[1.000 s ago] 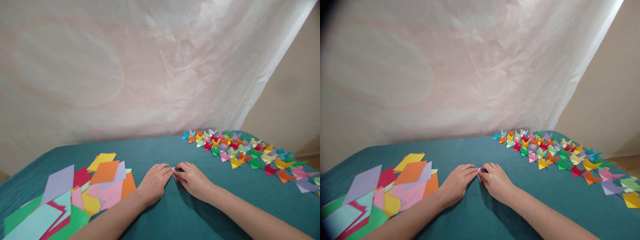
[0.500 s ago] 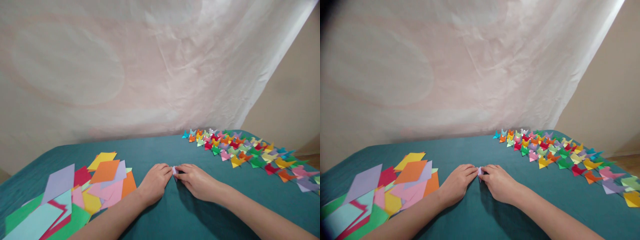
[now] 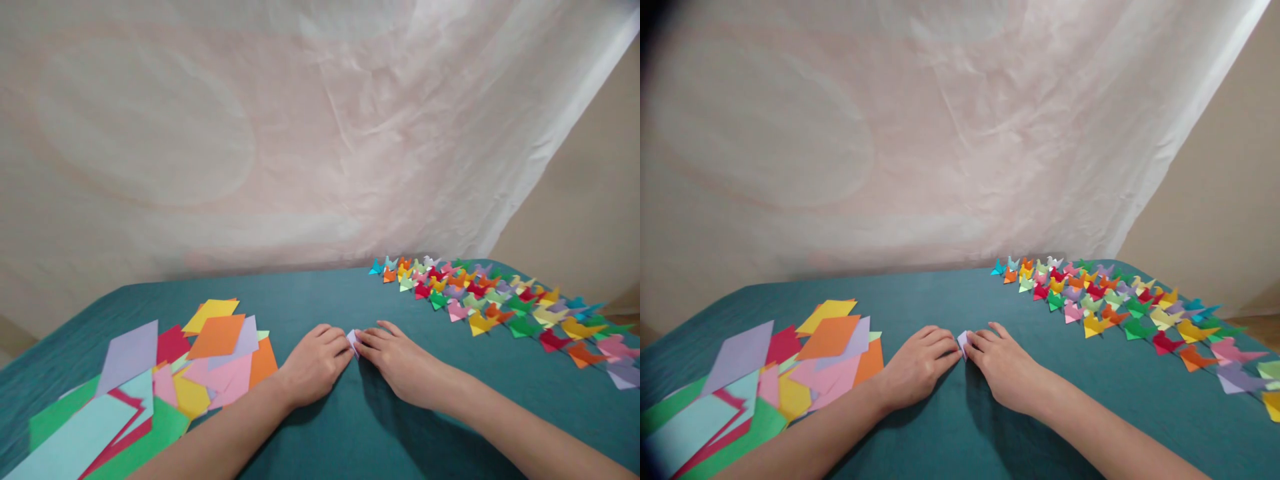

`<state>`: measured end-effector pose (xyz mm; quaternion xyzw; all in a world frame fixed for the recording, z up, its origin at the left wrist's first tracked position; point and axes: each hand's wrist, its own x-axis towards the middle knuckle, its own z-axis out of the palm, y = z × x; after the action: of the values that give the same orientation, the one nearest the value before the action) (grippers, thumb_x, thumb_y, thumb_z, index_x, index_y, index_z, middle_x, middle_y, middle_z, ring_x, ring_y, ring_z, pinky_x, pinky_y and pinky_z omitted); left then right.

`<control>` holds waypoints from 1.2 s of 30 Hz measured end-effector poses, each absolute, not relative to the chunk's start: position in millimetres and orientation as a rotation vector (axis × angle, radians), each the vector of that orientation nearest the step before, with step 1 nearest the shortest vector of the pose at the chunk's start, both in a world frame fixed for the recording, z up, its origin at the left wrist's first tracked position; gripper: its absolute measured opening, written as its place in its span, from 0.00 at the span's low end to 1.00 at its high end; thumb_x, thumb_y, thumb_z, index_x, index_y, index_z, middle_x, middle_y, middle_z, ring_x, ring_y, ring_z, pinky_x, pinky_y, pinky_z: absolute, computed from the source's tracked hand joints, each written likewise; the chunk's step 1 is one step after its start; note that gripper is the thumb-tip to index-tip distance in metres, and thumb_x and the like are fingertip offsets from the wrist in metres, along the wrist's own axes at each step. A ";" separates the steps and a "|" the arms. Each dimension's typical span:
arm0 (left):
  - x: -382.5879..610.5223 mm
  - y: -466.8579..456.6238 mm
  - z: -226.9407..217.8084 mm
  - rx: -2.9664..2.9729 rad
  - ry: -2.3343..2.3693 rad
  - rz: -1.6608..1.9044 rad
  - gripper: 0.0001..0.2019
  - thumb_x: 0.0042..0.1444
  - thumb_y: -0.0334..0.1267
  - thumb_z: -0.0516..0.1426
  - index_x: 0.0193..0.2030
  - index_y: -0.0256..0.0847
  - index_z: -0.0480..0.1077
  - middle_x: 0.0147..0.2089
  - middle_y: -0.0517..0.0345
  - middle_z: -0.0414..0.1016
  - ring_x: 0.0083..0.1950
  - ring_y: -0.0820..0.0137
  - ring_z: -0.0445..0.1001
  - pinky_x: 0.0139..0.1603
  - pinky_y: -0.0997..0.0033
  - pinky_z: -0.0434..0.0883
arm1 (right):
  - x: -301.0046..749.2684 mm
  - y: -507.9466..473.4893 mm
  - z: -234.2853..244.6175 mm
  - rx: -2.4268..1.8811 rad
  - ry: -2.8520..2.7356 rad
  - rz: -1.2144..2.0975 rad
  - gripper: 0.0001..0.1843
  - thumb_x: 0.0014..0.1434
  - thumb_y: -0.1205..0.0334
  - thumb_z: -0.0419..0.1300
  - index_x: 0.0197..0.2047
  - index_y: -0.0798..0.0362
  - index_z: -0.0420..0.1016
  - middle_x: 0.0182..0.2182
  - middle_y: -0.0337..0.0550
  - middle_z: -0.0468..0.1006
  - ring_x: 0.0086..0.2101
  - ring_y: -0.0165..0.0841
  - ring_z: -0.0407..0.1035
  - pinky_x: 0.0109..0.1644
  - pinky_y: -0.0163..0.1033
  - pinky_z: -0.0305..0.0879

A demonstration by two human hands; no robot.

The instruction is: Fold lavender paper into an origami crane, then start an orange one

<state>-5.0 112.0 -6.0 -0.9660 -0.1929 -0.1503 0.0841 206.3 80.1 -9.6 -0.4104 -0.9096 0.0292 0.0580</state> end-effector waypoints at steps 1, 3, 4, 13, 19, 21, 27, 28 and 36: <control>-5.4 112.4 -6.2 -2.885 -0.571 -0.453 0.10 0.64 0.33 0.48 0.45 0.36 0.69 0.43 0.52 0.72 0.48 0.65 0.66 0.51 0.62 0.62 | 206.3 79.8 -9.5 -1.249 -2.762 0.091 0.29 0.54 0.72 0.50 0.60 0.55 0.61 0.59 0.53 0.63 0.56 0.42 0.58 0.62 0.55 0.41; -5.9 112.8 -6.5 -2.889 -0.566 -0.462 0.11 0.64 0.33 0.47 0.45 0.37 0.70 0.42 0.52 0.73 0.48 0.65 0.66 0.50 0.62 0.62 | 205.9 79.4 -8.7 -1.257 -2.769 0.100 0.29 0.53 0.72 0.50 0.60 0.55 0.61 0.59 0.53 0.62 0.57 0.42 0.57 0.62 0.55 0.42; -6.0 112.8 -6.6 -2.891 -0.564 -0.465 0.11 0.64 0.33 0.48 0.45 0.37 0.70 0.42 0.52 0.73 0.48 0.66 0.67 0.50 0.62 0.62 | 205.6 79.3 -8.0 -1.259 -2.769 0.105 0.30 0.53 0.72 0.50 0.60 0.55 0.61 0.59 0.53 0.62 0.57 0.42 0.57 0.62 0.55 0.42; -5.6 114.1 -11.9 -2.909 -0.528 -0.493 0.10 0.64 0.33 0.48 0.45 0.38 0.69 0.43 0.52 0.72 0.48 0.65 0.66 0.51 0.62 0.62 | 203.1 77.1 -2.3 -1.279 -2.793 0.110 0.30 0.53 0.71 0.50 0.61 0.60 0.59 0.59 0.56 0.61 0.57 0.43 0.57 0.62 0.56 0.42; -6.6 114.3 -10.9 -2.923 -0.503 -0.509 0.10 0.64 0.33 0.48 0.46 0.38 0.69 0.44 0.52 0.72 0.50 0.65 0.66 0.51 0.61 0.62 | 202.5 76.4 -0.7 -1.282 -2.798 0.096 0.30 0.53 0.71 0.50 0.61 0.60 0.59 0.60 0.56 0.60 0.57 0.43 0.56 0.62 0.55 0.42; -6.6 114.2 -8.8 -2.925 -0.494 -0.492 0.10 0.63 0.32 0.48 0.46 0.38 0.69 0.44 0.51 0.72 0.50 0.64 0.66 0.51 0.61 0.62 | 201.9 75.7 -0.5 -1.290 -2.792 0.085 0.30 0.54 0.71 0.50 0.61 0.61 0.59 0.59 0.56 0.61 0.57 0.43 0.57 0.62 0.55 0.42; -5.2 114.3 -3.1 -2.925 -0.442 -0.429 0.11 0.64 0.32 0.47 0.47 0.36 0.68 0.42 0.50 0.72 0.48 0.65 0.66 0.51 0.61 0.62 | 199.1 74.7 -0.4 -1.294 -2.785 0.035 0.27 0.56 0.71 0.49 0.59 0.62 0.61 0.58 0.57 0.62 0.56 0.43 0.58 0.62 0.55 0.44; -4.7 113.8 -2.0 -2.926 -0.432 -0.423 0.10 0.64 0.32 0.47 0.46 0.36 0.68 0.42 0.50 0.72 0.48 0.66 0.66 0.51 0.62 0.62 | 198.8 74.6 -0.4 -1.293 -2.782 0.029 0.27 0.56 0.71 0.48 0.59 0.62 0.62 0.58 0.57 0.63 0.56 0.43 0.59 0.62 0.56 0.44; -3.8 108.2 2.3 -2.999 -0.327 -0.450 0.10 0.63 0.31 0.48 0.43 0.41 0.70 0.39 0.54 0.73 0.46 0.68 0.68 0.51 0.63 0.62 | 199.0 74.7 -0.6 -1.305 -2.773 0.045 0.25 0.56 0.71 0.49 0.58 0.59 0.64 0.58 0.55 0.63 0.55 0.43 0.59 0.61 0.56 0.45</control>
<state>-3.8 108.2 2.3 -0.9822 -0.1070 -0.1475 0.0455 199.0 74.7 -0.6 -0.4255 -0.9041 0.0147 0.0380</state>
